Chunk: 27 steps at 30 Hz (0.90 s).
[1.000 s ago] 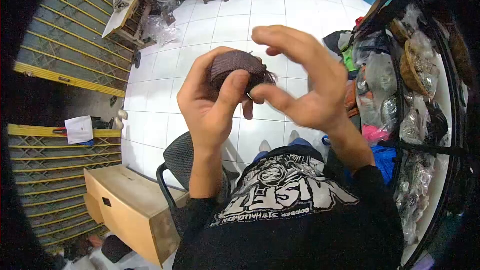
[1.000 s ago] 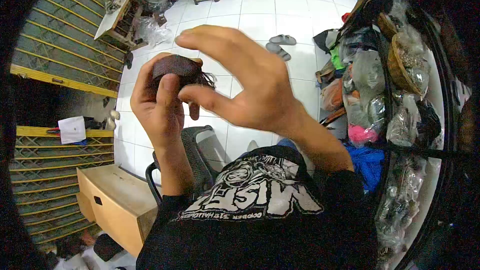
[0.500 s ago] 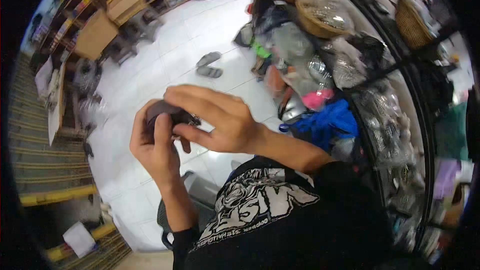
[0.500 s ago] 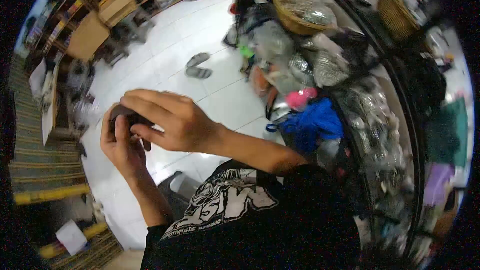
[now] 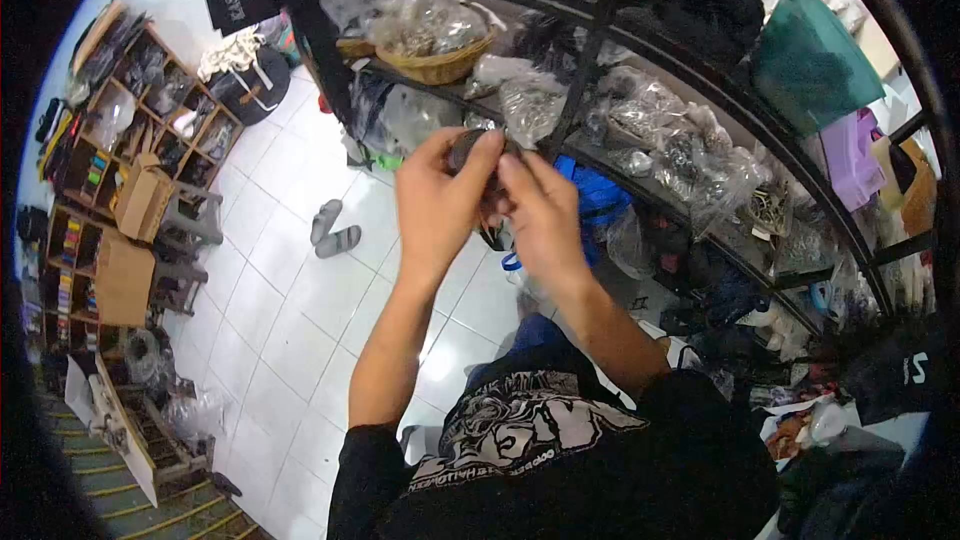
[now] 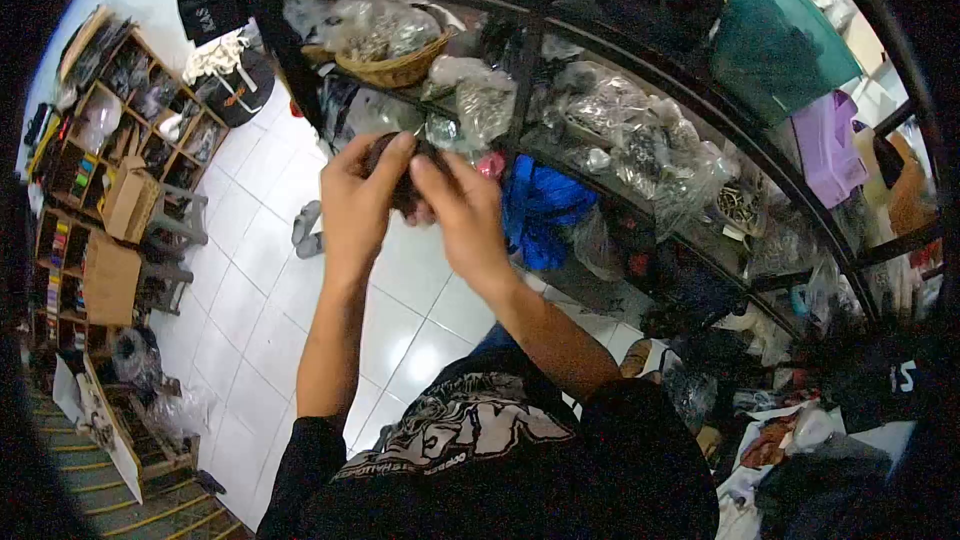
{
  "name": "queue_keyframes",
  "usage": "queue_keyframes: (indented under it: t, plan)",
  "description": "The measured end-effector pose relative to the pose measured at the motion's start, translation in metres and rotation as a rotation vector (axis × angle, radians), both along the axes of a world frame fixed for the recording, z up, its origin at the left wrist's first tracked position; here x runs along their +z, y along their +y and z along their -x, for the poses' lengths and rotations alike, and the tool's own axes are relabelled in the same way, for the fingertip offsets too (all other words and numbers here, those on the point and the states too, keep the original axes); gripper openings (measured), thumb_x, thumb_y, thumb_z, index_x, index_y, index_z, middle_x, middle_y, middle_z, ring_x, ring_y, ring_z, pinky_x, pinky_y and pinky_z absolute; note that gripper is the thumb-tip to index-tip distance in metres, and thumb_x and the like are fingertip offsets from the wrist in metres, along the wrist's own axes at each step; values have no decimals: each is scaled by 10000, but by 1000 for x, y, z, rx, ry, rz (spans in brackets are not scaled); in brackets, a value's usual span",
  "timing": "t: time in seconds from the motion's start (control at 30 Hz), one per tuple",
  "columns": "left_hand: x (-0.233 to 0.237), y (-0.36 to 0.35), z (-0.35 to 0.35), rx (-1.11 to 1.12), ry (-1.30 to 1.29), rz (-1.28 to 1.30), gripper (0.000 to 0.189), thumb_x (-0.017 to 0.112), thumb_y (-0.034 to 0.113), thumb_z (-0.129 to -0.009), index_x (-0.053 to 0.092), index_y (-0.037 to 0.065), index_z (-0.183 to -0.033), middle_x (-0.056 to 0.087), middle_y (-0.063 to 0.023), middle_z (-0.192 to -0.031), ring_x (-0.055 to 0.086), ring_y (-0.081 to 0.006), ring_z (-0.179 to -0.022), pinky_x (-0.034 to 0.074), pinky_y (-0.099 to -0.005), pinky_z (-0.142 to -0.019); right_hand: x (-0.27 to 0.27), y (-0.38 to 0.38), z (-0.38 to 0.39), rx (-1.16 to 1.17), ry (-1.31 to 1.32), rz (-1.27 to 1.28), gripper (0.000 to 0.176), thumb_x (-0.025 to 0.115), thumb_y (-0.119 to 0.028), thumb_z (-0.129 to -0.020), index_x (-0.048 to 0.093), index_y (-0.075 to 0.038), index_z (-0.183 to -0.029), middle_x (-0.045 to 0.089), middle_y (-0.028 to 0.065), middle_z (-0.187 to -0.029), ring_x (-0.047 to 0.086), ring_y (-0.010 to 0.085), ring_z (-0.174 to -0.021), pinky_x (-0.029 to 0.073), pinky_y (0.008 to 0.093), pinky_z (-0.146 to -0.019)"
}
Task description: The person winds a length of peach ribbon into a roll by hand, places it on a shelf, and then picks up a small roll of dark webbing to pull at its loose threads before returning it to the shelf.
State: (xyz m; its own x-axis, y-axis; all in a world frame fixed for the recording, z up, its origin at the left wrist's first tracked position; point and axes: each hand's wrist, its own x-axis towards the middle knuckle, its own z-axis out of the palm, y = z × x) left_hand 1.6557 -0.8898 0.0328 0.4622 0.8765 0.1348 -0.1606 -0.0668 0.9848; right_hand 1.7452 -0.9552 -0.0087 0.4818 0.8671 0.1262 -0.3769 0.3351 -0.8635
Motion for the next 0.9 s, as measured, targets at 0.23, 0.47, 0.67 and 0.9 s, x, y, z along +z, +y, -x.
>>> queue_keyframes:
  t: [0.23, 0.47, 0.67, 0.9]
  plan:
    - [14, 17, -88, -133, -51, 25, 282, 653, 225, -884, 627, -46, -810, 600, -46, -627, 532, -89, -461, 394, -228, -402, 32, 8, -73, -153, 87, -47, 238, 599, -210, -927, 559, -7, -809, 486, -4, -661, 432, 73, -539, 400, 258, -489]
    - [39, 15, -154, -224, -108, 149, 287, 625, 220, -900, 588, -28, -760, 590, -70, -625, 534, -128, -404, 416, -246, -360, 29, 12, -130, -247, 79, -141, 197, 648, -171, -903, 548, -3, -881, 504, -1, -665, 450, 65, -555, 414, 245, -485]
    - [23, 22, -182, -121, -104, -4, 274, 626, 218, -901, 591, 27, -708, 542, 27, -642, 427, -23, -572, 320, -204, -481, 32, 6, -143, -341, -62, -54, 204, 698, -163, -859, 569, -20, -926, 569, -8, -677, 483, 33, -544, 375, 197, -468]
    - [28, 13, -190, -95, -78, 78, 276, 629, 225, -900, 591, 15, -725, 558, 9, -628, 453, -32, -520, 327, -202, -452, 29, 3, -154, -288, -24, -20, 175, 692, -148, -865, 565, -28, -878, 566, -18, -667, 475, 26, -537, 350, 185, -460]
